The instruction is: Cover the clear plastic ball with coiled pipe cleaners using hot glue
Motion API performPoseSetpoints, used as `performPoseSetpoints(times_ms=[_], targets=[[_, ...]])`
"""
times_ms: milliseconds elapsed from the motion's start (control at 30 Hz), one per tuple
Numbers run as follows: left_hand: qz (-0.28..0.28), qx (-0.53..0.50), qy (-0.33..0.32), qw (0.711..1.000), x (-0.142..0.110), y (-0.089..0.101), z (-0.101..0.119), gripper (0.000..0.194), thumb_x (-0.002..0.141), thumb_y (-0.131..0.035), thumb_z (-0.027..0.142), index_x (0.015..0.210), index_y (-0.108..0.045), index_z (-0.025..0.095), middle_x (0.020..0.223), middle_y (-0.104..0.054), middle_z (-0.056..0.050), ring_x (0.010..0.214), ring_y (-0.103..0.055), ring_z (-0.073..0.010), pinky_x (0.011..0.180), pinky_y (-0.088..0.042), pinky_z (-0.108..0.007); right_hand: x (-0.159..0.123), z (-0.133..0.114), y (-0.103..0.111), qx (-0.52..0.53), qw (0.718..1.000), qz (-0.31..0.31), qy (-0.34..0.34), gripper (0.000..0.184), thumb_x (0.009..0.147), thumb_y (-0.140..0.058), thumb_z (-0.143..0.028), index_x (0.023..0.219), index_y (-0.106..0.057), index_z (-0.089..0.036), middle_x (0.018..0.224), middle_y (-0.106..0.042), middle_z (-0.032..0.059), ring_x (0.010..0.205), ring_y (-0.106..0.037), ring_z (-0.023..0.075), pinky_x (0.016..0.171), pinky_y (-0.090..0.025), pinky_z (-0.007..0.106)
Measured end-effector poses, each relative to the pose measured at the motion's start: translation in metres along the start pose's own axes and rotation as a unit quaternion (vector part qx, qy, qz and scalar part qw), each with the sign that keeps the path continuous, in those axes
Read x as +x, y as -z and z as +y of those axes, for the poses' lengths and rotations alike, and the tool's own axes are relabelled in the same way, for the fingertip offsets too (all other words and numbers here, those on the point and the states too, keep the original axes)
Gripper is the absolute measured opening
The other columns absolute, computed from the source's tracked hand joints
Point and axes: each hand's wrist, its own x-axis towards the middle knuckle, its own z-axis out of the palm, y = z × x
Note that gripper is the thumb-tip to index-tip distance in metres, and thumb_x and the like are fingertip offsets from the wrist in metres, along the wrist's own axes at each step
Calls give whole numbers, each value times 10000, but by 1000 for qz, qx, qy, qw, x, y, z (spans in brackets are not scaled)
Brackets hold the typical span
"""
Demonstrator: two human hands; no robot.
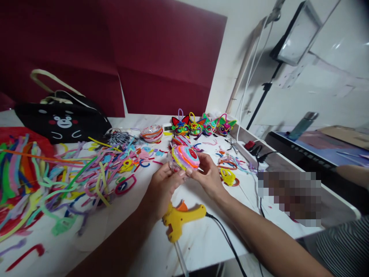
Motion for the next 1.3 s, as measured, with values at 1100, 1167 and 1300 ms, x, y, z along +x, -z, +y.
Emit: performPoseSetpoints(times_ms=[1100, 1167, 1300], targets=[[101, 0, -55, 993, 13, 17, 6, 120, 721, -778, 190, 778, -675, 211, 903, -759, -61, 935, -730, -266, 710, -599, -287, -15, -8, 6, -328, 899, -20, 290, 468, 845, -731, -384, 1242, -537, -229, 1126, -627, 111, 1028, -621, 264, 850, -528, 402], [110, -4, -60, 992, 15, 18, 7, 144, 720, -776, 185, 822, -682, 225, 926, -761, -50, 941, -727, -259, 703, -602, -277, -17, -11, 6, -344, 868, -7, 359, 386, 873, -705, -325, 1215, -557, -223, 1108, -628, 117, 1045, -605, 271, 882, -511, 425], [135, -27, -57, 989, 19, 20, 11, 167, 737, -751, 173, 874, -679, 236, 943, -759, -43, 915, -728, -238, 711, -613, -278, -20, -15, 5, -363, 818, -20, 445, 237, 904, -656, -255, 1125, -605, -188, 1021, -654, 109, 935, -612, 252, 795, -490, 416]])
